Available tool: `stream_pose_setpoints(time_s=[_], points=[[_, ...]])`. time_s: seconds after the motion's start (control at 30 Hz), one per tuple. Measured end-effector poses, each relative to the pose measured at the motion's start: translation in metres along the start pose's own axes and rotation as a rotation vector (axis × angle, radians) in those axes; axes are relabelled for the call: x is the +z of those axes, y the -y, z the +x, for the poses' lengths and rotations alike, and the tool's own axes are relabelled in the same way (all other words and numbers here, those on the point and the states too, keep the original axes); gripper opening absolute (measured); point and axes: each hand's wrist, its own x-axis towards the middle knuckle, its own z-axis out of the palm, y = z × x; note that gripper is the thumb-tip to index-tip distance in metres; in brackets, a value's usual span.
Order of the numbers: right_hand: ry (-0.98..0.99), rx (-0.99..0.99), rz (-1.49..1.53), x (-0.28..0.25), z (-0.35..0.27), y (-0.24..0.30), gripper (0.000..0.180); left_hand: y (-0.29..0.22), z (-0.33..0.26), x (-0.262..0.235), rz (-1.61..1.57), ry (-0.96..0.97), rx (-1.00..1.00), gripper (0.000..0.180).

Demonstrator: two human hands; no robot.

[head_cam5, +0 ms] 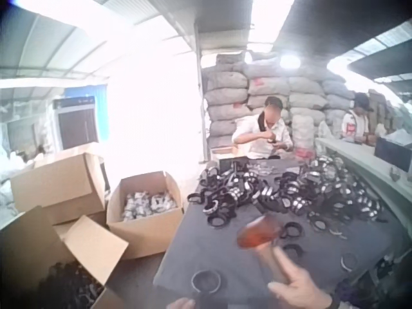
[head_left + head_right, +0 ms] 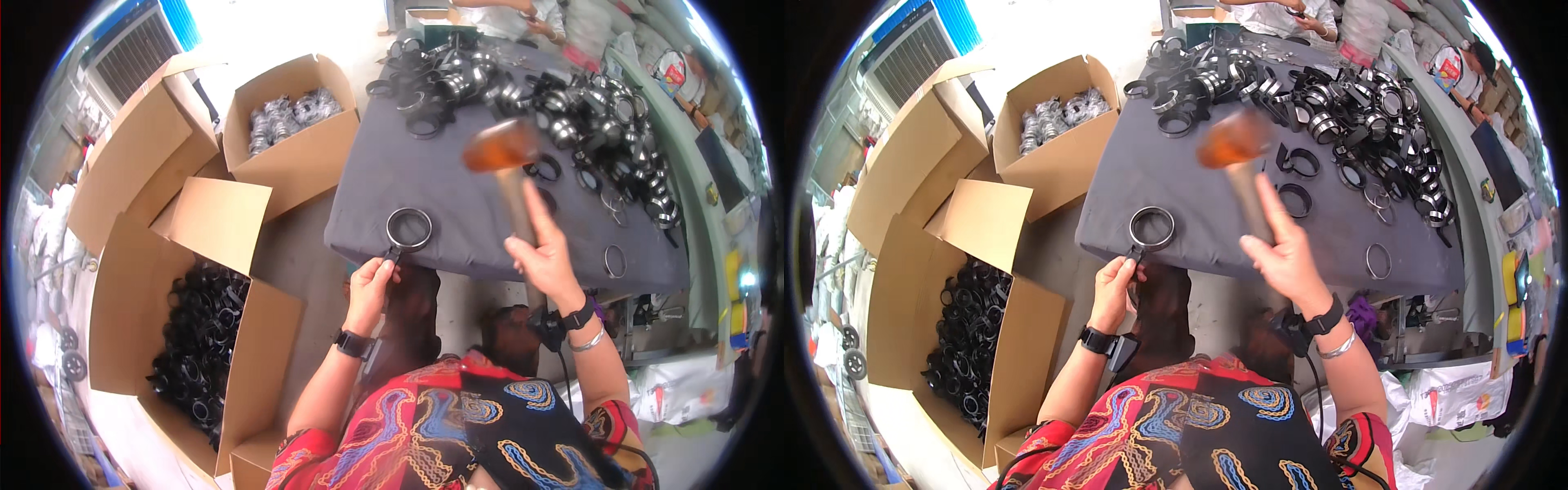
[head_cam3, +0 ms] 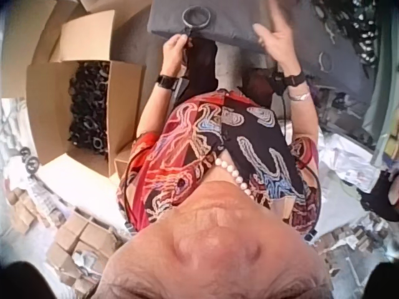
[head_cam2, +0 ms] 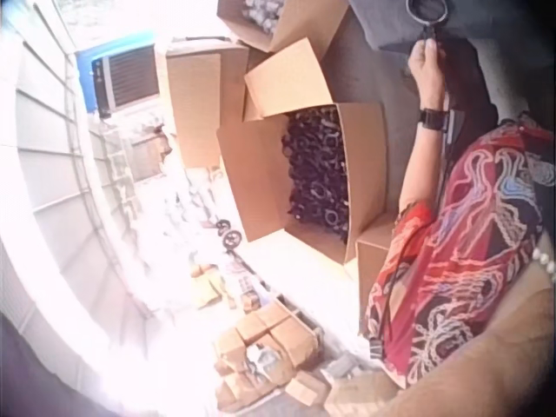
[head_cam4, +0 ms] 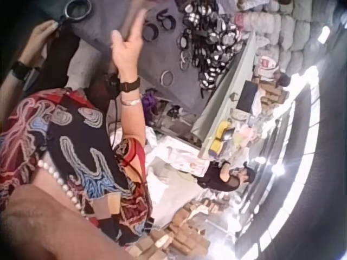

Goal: Assembling black plastic circular components with metal rings using a rubber mallet.

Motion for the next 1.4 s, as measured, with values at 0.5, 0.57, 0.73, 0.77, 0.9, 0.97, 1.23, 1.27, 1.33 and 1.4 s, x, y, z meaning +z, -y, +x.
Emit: stream_pose_setpoints(time_s=[0.5,0.57,0.73,0.77,0.9,0.97,1.23,1.27,1.33,1.4], points=[[0.309,0.203,-0.146,0.064,0.023,0.006,0.075,0.023,0.004,0.004,0.096,0.045,0.084,0.021],[0.293,0.314,-0.081,0.054,0.027,0.009,0.076,0.026,0.004,0.005,-0.054,0.065,0.099,0.022],[0.046,-0.16,-0.051,0.038,0.022,0.043,0.076,0.02,-0.001,-0.003,-0.059,0.046,0.102,0.024],[-0.033,-0.204,-0.137,0.043,0.016,0.039,0.076,0.018,0.0,-0.004,-0.053,0.039,0.104,0.024],[0.214,0.296,-0.019,0.043,-0.014,-0.011,0.077,0.016,0.009,0.008,0.026,0.082,0.108,0.023],[0.218,0.349,-0.03,0.036,-0.023,-0.008,0.078,0.013,0.005,0.007,0.112,0.073,0.053,0.022],[0.242,0.187,-0.144,0.036,-0.038,-0.029,0.077,0.024,0.004,0.0,0.004,0.109,0.099,0.022],[0.241,0.209,-0.156,0.035,-0.039,-0.029,0.076,0.023,0.004,0.0,-0.019,0.125,0.072,0.023],[0.237,0.19,-0.166,0.036,-0.038,-0.029,0.075,0.022,0.004,0.0,-0.019,0.13,0.077,0.023],[0.237,0.17,-0.179,0.036,-0.037,-0.028,0.074,0.019,0.006,0.001,-0.013,0.109,0.074,0.023]])
